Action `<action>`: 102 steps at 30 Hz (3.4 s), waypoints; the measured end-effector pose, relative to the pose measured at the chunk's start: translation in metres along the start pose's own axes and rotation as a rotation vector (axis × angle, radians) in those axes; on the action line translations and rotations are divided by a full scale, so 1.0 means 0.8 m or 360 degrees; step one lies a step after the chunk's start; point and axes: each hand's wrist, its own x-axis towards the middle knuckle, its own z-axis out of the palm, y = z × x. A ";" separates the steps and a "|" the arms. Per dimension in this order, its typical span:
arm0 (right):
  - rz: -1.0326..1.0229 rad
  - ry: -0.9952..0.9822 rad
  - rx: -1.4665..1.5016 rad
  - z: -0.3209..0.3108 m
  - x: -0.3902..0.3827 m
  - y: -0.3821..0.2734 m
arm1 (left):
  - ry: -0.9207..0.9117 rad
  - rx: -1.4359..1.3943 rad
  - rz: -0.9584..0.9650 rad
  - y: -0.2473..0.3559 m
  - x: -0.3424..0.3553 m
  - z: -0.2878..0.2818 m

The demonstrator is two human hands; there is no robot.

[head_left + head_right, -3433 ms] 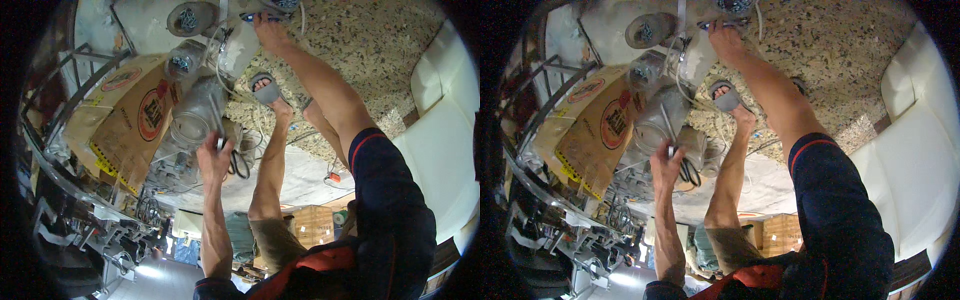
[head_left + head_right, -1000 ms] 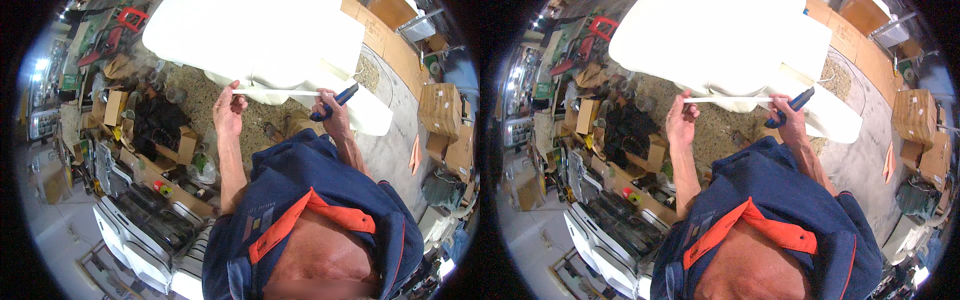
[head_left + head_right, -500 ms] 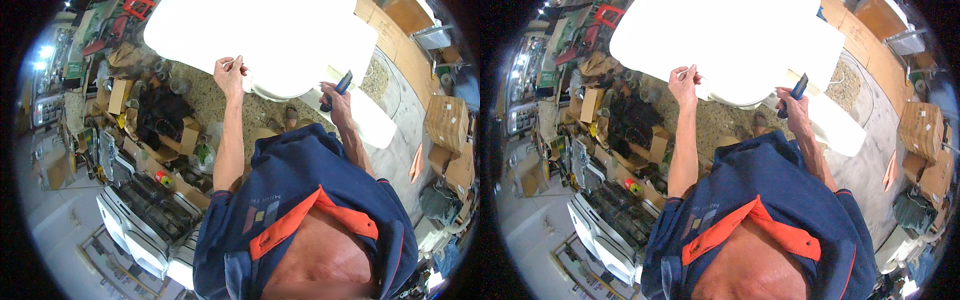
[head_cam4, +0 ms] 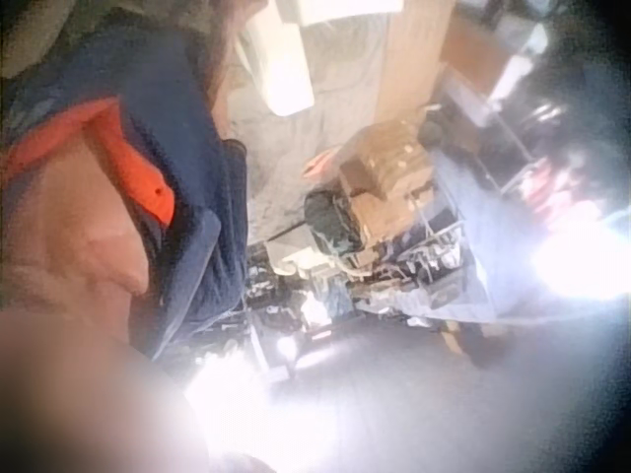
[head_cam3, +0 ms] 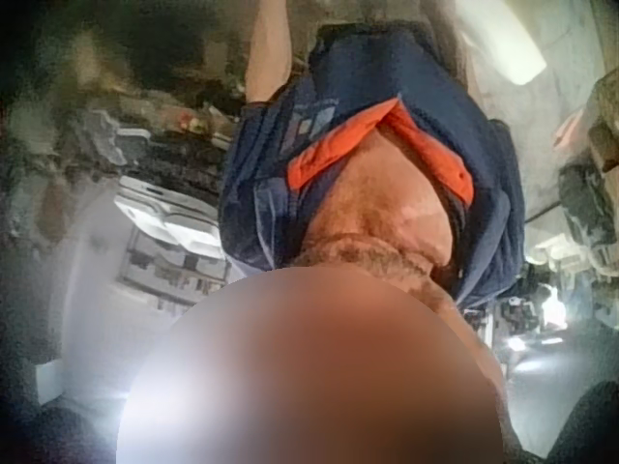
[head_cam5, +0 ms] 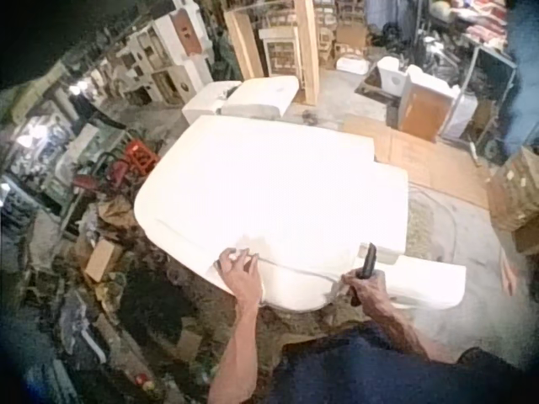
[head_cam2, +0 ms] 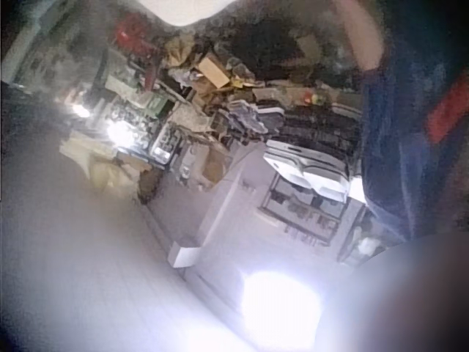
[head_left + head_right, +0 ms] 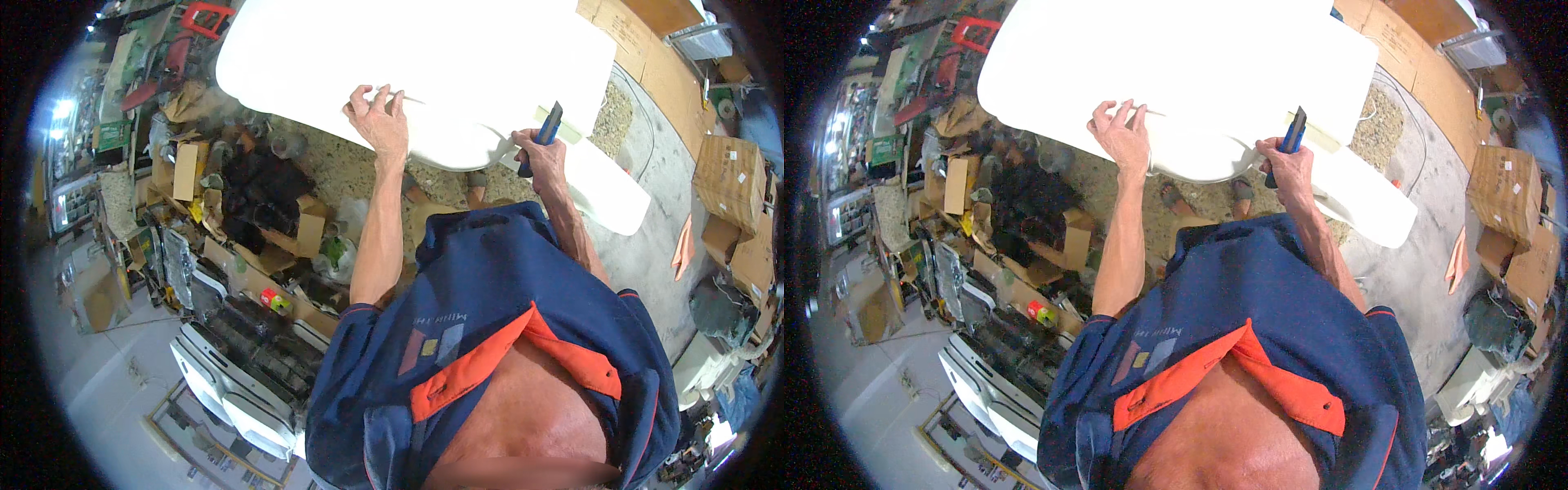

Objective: The person uses a utility knife to cut along a seam on a white plastic part, then uses a power drill to make a hole near the cut. The person removes a small plastic piece and continues drilling.

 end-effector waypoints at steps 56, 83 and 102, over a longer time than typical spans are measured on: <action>0.0143 -0.0127 -0.0169 -0.010 0.018 0.023 | -0.0133 0.0125 -0.0028 0.046 -0.045 0.001; 0.0252 -0.0444 -0.0344 -0.027 0.031 -0.002 | -0.0158 0.0071 -0.0248 0.058 -0.050 0.002; 0.0191 -0.0495 -0.0351 -0.030 0.034 0.007 | -0.0291 0.0091 -0.0277 0.059 -0.046 0.000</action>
